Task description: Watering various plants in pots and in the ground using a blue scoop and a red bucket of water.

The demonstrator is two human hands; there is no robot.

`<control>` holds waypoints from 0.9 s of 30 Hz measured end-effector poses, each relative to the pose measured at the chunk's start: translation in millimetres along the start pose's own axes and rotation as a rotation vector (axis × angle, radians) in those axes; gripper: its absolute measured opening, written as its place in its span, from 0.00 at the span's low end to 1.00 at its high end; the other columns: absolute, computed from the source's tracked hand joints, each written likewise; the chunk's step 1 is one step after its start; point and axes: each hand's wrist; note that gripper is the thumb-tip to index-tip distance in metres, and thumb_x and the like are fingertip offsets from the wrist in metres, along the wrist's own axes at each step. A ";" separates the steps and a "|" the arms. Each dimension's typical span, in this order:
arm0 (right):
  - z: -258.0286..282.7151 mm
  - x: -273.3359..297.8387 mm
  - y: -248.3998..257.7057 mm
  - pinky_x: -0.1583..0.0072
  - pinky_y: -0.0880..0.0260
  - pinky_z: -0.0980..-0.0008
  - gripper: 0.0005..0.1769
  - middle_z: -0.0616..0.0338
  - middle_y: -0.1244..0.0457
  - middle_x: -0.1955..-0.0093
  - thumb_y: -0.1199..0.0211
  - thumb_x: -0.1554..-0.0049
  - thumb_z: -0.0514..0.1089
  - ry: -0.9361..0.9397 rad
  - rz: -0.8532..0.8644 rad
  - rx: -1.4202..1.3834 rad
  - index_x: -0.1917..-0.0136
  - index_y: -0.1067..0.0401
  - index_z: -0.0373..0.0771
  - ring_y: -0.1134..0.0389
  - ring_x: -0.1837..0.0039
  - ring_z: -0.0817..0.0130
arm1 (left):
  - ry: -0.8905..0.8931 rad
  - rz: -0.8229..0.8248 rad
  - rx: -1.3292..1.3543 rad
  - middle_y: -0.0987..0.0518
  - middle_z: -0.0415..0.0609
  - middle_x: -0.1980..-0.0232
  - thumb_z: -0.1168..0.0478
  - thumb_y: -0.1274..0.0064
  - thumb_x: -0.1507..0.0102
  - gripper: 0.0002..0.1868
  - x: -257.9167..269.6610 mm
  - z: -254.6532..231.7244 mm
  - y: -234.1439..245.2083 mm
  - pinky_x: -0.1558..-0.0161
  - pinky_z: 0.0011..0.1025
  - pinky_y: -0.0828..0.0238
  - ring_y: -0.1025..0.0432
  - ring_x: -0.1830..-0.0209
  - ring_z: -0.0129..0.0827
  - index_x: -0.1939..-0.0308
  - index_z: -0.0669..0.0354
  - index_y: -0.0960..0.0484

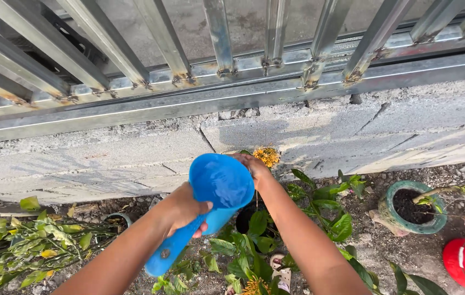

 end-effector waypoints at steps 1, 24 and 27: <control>21.2 28.4 -24.5 0.56 0.33 0.64 0.26 0.41 0.37 0.44 0.49 0.40 0.33 0.001 0.004 0.001 0.30 0.48 0.29 0.34 0.56 0.58 | -0.002 -0.003 0.001 0.26 0.61 0.75 0.68 0.53 0.39 0.26 0.8 -3.3 1.3 0.81 0.35 0.20 0.27 0.82 0.40 0.39 0.73 0.43; 126.1 203.8 -50.1 0.31 0.46 0.53 0.24 0.62 0.45 0.29 0.52 0.44 0.53 0.379 0.038 1.279 0.35 0.37 0.52 0.46 0.29 0.63 | -0.127 0.036 0.352 0.29 0.58 0.74 0.67 0.52 0.40 0.33 72.8 77.1 -8.4 0.83 0.32 0.32 0.34 0.84 0.38 0.32 0.45 0.44; 61.5 221.5 -56.8 0.31 0.49 0.45 0.57 0.53 0.54 0.25 0.39 0.64 0.64 0.249 -0.016 0.619 0.27 0.55 0.45 0.52 0.26 0.56 | -0.125 -0.001 0.310 0.30 0.57 0.71 0.66 0.55 0.38 0.44 84.7 67.4 -31.4 0.80 0.32 0.32 0.34 0.80 0.37 0.26 0.32 0.63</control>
Point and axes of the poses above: each hand's wrist, its own x-axis away from the middle knuckle, its own y-axis out of the back of the hand, z = x × y
